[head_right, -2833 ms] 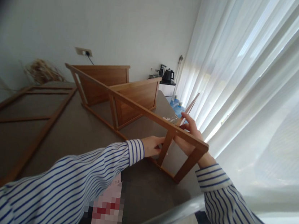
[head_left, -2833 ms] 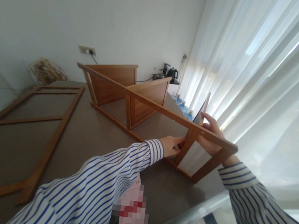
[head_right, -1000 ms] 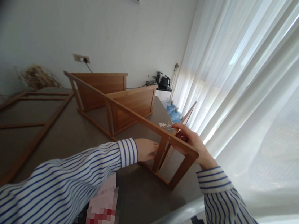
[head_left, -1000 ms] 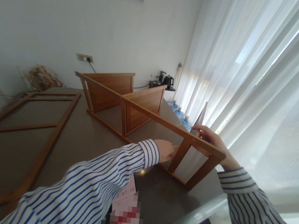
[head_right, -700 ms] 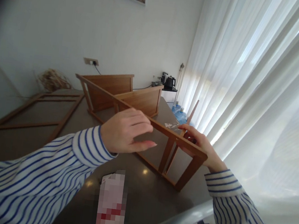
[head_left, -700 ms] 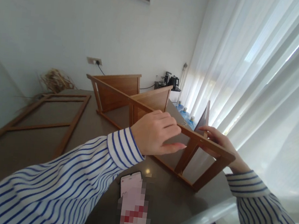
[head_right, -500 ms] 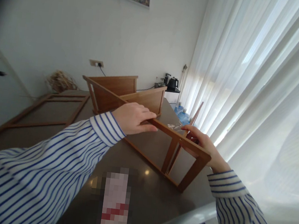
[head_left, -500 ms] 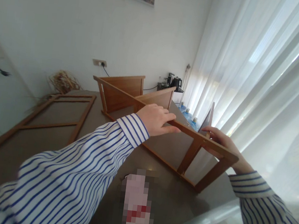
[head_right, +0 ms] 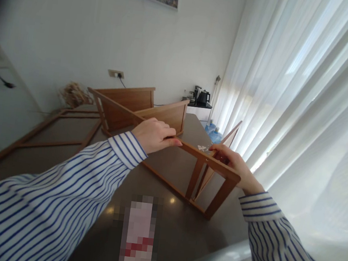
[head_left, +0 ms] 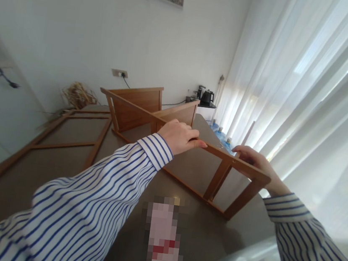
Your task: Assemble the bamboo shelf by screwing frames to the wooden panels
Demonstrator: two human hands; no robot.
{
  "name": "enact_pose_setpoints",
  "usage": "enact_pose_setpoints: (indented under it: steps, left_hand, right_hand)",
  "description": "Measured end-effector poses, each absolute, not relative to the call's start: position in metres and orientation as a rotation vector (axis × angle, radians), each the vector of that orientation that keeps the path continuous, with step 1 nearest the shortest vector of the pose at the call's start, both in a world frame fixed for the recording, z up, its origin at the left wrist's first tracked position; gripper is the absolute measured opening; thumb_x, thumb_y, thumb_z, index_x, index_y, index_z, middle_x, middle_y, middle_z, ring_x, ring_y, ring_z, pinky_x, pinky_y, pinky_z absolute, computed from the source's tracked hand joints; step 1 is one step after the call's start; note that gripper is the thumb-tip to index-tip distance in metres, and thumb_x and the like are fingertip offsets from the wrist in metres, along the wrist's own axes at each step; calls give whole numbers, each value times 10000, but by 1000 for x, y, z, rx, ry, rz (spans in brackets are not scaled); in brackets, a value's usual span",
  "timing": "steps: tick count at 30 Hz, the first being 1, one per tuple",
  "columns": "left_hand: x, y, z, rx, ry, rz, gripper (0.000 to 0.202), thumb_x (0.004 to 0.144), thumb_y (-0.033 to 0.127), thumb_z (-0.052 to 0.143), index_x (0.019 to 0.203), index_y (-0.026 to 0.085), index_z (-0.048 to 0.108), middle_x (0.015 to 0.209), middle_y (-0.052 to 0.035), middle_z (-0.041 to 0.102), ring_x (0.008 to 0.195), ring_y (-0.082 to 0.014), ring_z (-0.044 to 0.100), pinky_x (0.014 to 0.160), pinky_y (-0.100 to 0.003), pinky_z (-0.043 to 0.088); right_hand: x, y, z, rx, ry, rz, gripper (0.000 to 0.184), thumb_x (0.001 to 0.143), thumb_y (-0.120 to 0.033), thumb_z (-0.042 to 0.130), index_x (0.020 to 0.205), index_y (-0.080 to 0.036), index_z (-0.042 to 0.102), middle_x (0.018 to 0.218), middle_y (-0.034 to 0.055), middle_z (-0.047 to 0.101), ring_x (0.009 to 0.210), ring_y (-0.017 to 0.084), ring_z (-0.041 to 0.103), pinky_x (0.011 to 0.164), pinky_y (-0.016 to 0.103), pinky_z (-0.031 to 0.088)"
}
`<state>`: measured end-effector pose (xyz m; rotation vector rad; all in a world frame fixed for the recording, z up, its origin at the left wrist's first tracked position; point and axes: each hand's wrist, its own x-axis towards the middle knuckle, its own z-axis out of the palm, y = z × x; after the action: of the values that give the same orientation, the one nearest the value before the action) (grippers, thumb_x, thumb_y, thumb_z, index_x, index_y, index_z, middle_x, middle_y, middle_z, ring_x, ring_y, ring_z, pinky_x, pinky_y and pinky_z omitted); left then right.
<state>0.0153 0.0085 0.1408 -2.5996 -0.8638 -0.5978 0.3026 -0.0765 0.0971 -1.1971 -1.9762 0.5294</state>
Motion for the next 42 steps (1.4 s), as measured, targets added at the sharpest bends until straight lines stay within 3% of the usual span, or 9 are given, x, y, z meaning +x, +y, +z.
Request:
enact_pose_setpoints:
  steps: [9, 19, 26, 31, 36, 38, 42]
  left_hand:
    - [8, 6, 141, -2558, -938, -547, 626, 869, 659, 234, 798, 168, 617, 750, -49, 648, 705, -169, 577, 636, -287, 306]
    - [15, 4, 140, -2563, -987, -591, 633, 878, 646, 223, 816, 167, 632, 769, -73, 640, 739, -196, 584, 651, -307, 327]
    - [14, 4, 131, -2592, -945, -677, 536, 917, 552, 275, 981, 144, 616, 923, -105, 650, 872, -211, 589, 814, -361, 391]
    - [5, -2, 122, -2613, -872, -847, 453, 937, 442, 338, 1225, 140, 514, 1232, -123, 569, 1148, -222, 497, 1045, -438, 281]
    - [7, -11, 135, -2740, -923, -842, 404, 939, 426, 345, 1192, 184, 547, 1147, -75, 637, 1099, -219, 545, 1054, -524, 242]
    - [16, -11, 143, -2839, -898, -839, 380, 938, 419, 354, 1131, 194, 592, 1102, -57, 664, 1046, -207, 580, 1023, -486, 307]
    - [44, -12, 151, -3047, -698, -842, 368, 937, 396, 370, 1104, 197, 631, 1094, -44, 676, 1007, -164, 606, 921, -314, 426]
  right_hand:
    - [285, -54, 96, -1111, -1990, 561, 430, 730, -390, 691, 1109, -220, 579, 748, -2, 567, 608, 122, 523, 550, 245, 432]
    - [278, -53, 96, -1088, -1934, 488, 417, 726, -366, 682, 1092, -204, 566, 695, -21, 533, 558, 97, 481, 516, 218, 398]
    - [279, -51, 91, -1067, -1943, 468, 427, 759, -366, 642, 1146, -222, 535, 861, 28, 605, 717, 153, 565, 615, 255, 459]
    - [280, -48, 92, -1071, -1965, 445, 394, 758, -335, 635, 1124, -221, 542, 848, 18, 595, 723, 151, 558, 625, 263, 455]
    - [278, -48, 94, -1085, -1959, 482, 396, 763, -315, 636, 1134, -219, 535, 826, 9, 580, 702, 143, 551, 632, 264, 448]
    - [279, -48, 93, -1082, -1942, 486, 399, 761, -319, 645, 1131, -220, 535, 786, -4, 568, 664, 132, 538, 608, 256, 440]
    - [286, -50, 88, -1076, -1915, 493, 409, 748, -348, 675, 1115, -218, 548, 750, -15, 560, 597, 114, 517, 548, 240, 427]
